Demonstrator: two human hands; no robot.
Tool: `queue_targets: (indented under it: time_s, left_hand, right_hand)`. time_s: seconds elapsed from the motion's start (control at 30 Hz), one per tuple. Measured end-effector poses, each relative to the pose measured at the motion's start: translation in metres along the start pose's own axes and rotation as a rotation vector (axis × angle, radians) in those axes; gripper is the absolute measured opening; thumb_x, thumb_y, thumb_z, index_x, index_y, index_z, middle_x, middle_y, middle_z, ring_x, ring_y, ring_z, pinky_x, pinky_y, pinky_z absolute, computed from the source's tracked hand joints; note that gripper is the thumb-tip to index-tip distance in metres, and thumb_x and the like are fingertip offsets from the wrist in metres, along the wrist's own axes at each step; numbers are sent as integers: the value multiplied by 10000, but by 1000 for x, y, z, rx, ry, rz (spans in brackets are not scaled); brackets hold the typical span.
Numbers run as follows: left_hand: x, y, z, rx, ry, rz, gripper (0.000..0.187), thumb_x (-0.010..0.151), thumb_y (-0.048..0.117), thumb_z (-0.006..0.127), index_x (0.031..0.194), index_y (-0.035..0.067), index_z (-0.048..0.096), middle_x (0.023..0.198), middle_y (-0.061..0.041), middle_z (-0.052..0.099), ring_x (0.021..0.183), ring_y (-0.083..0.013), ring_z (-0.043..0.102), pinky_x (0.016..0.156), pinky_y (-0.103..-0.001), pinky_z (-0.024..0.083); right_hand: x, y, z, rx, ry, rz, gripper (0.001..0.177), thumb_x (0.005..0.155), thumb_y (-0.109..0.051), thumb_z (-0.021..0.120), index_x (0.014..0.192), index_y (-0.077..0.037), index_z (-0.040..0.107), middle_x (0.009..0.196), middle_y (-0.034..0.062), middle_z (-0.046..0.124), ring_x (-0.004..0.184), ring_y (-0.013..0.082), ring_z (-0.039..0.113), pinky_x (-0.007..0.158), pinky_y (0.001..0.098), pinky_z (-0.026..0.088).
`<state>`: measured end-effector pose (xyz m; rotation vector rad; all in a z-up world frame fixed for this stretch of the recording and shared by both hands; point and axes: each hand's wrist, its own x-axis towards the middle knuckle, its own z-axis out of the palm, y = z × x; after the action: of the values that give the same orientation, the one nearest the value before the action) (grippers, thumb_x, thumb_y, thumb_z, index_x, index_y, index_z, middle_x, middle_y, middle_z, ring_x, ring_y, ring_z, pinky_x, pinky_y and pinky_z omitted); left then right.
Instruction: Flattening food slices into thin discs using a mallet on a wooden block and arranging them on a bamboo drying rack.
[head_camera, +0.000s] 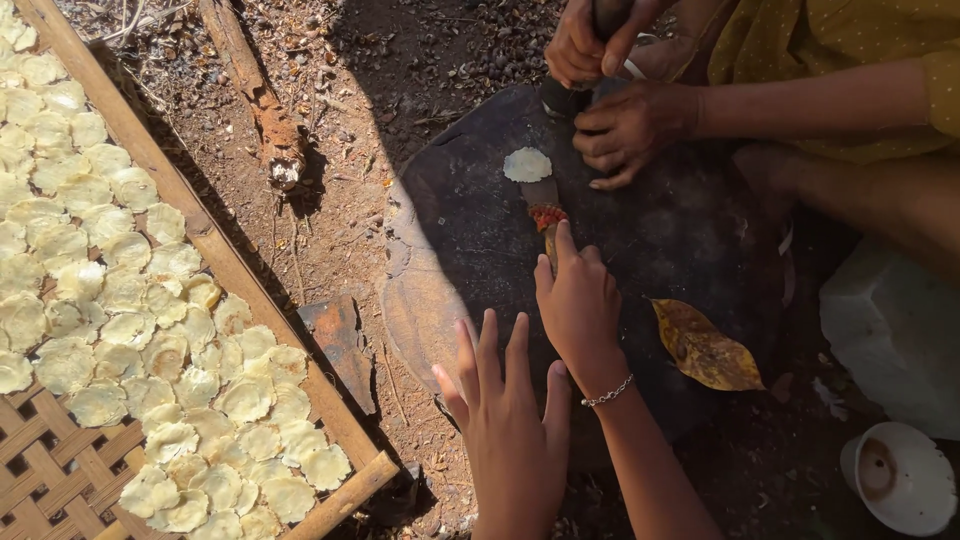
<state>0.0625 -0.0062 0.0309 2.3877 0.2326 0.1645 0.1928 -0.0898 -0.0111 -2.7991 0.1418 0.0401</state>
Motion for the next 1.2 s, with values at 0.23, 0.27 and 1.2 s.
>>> queue_targets:
  time_s: [0.23,0.27,1.2]
  left_hand:
    - [1,-1,4,8,3,10,562,987,362,558,1440,32,513,1556,-218,374,1528,-427,149,1134,-688,83]
    - [1,-2,5,13,-12,5,563,992,368,554,1440,29,510,1557,-223,370,1526,-428,142,1134,-691,79]
    - [3,6,3,-39,-177,-108,545,979,248,486,1473,21,450,1571,-219,344,1511,-405,179,1114,-550,259]
  right_hand:
    - [6,-7,-10,9,-25,-28,539,975,-262,610,1472,-75,514,1025,247,679,888,401,731,696,479,595]
    - [3,-10,-12,3,-51,-19,539,978,-273,606,1471,-77,508,1028,247,675,901,396,729,686,477,597]
    - [23,3,11,4,61,-69,521,990,-272,613,1473,-99,524,1039,215,672,862,383,729,700,479,586]
